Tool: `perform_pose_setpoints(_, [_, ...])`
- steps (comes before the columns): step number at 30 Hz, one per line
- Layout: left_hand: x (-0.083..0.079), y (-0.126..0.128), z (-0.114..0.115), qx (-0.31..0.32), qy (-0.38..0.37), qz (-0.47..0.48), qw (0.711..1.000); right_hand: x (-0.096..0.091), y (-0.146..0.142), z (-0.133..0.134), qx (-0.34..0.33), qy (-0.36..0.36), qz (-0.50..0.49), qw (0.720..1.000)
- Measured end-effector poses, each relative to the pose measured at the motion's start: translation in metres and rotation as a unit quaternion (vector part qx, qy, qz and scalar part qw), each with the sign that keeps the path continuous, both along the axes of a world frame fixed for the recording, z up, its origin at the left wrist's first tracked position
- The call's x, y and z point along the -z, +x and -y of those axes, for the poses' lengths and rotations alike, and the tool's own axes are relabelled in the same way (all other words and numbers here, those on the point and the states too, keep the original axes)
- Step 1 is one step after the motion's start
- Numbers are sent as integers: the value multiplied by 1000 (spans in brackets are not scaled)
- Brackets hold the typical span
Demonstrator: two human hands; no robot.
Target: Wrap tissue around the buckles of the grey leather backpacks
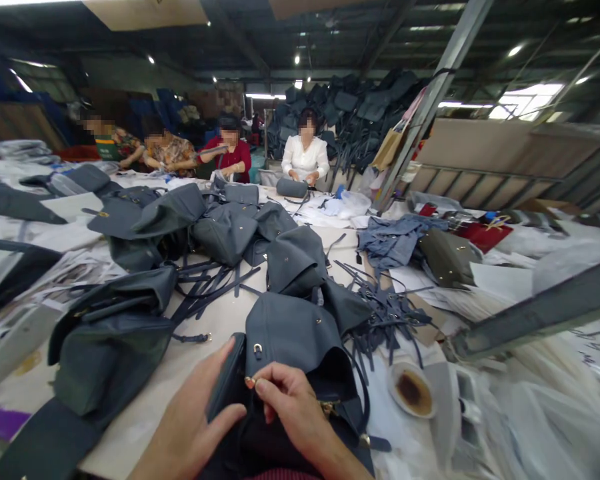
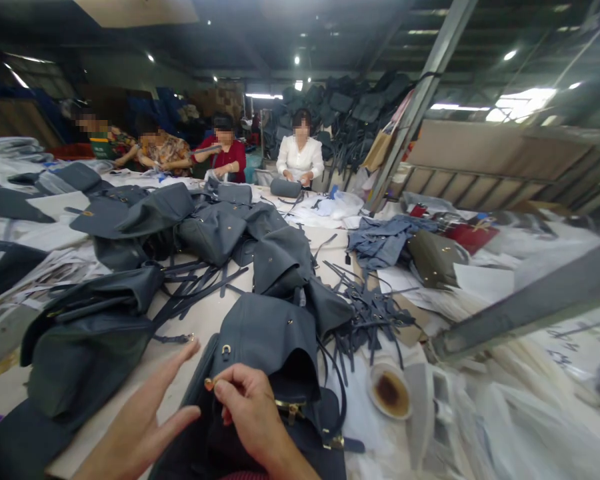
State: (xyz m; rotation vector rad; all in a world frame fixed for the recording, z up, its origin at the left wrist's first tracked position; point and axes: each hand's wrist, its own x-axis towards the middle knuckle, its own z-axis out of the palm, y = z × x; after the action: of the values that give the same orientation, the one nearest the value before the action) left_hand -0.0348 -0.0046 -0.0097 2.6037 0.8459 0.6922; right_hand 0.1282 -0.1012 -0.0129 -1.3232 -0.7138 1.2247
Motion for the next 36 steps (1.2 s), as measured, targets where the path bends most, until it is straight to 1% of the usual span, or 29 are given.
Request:
perform_pose_setpoints(1, [0,8,6,31,-36,17,999,0,-1,-1,-5,13,3,1000])
perform_pose_setpoints(3, [-1,24,15,49,-85,61,993,-1,-1,0,-14,56,10,998])
perform_pose_setpoints(6, [-3,45,11,19,-121,102,987,-6,8,16,-10,108,3,994])
perform_pose_setpoints(8, [-5,54,1,-10,-143,100,985,-8,24,40,32,106,12,994])
perform_pose_setpoints(10, [-6,59,-9,-26,-189,104,976,-1,46,71,117,63,52,990])
perform_pose_setpoints(11, [-6,60,-13,-29,-221,110,968,7,58,88,163,26,77,983])
perform_pose_setpoints(13, [-4,60,-16,-37,-284,127,950,30,75,121,247,-52,126,960])
perform_pose_setpoints(15, [-2,58,-15,-51,-313,137,939,59,80,147,285,-114,147,940])
perform_pose_setpoints(16, [-2,56,-13,-58,-309,136,940,73,78,156,301,-129,140,934])
perform_pose_setpoints(18, [-2,52,-6,-56,-274,126,952,95,65,165,308,-132,81,939])
perform_pose_setpoints(20, [-1,47,1,-37,-212,116,970,107,49,161,266,-112,1,957])
perform_pose_setpoints(21, [0,44,5,-27,-179,111,977,108,43,156,234,-101,-25,967])
perform_pose_setpoints(23, [3,35,12,-20,-129,101,986,101,34,141,186,-79,-69,977])
perform_pose_setpoints(25, [8,24,16,-27,-104,91,990,84,33,125,175,-64,-140,972])
perform_pose_setpoints(27, [10,11,15,-29,-82,82,993,63,39,109,192,-57,-242,949])
perform_pose_setpoints(29, [10,0,13,-12,-43,67,997,43,48,94,201,-72,-321,923])
perform_pose_setpoints(30, [8,-3,12,6,-15,52,998,34,53,87,194,-93,-353,911])
perform_pose_setpoints(32, [5,-7,12,56,56,5,997,20,60,73,154,-142,-412,887])
perform_pose_setpoints(34, [1,-4,13,113,134,-49,983,11,62,61,110,-172,-458,865])
perform_pose_setpoints(36, [-2,2,15,159,196,-83,964,8,61,53,91,-172,-487,852])
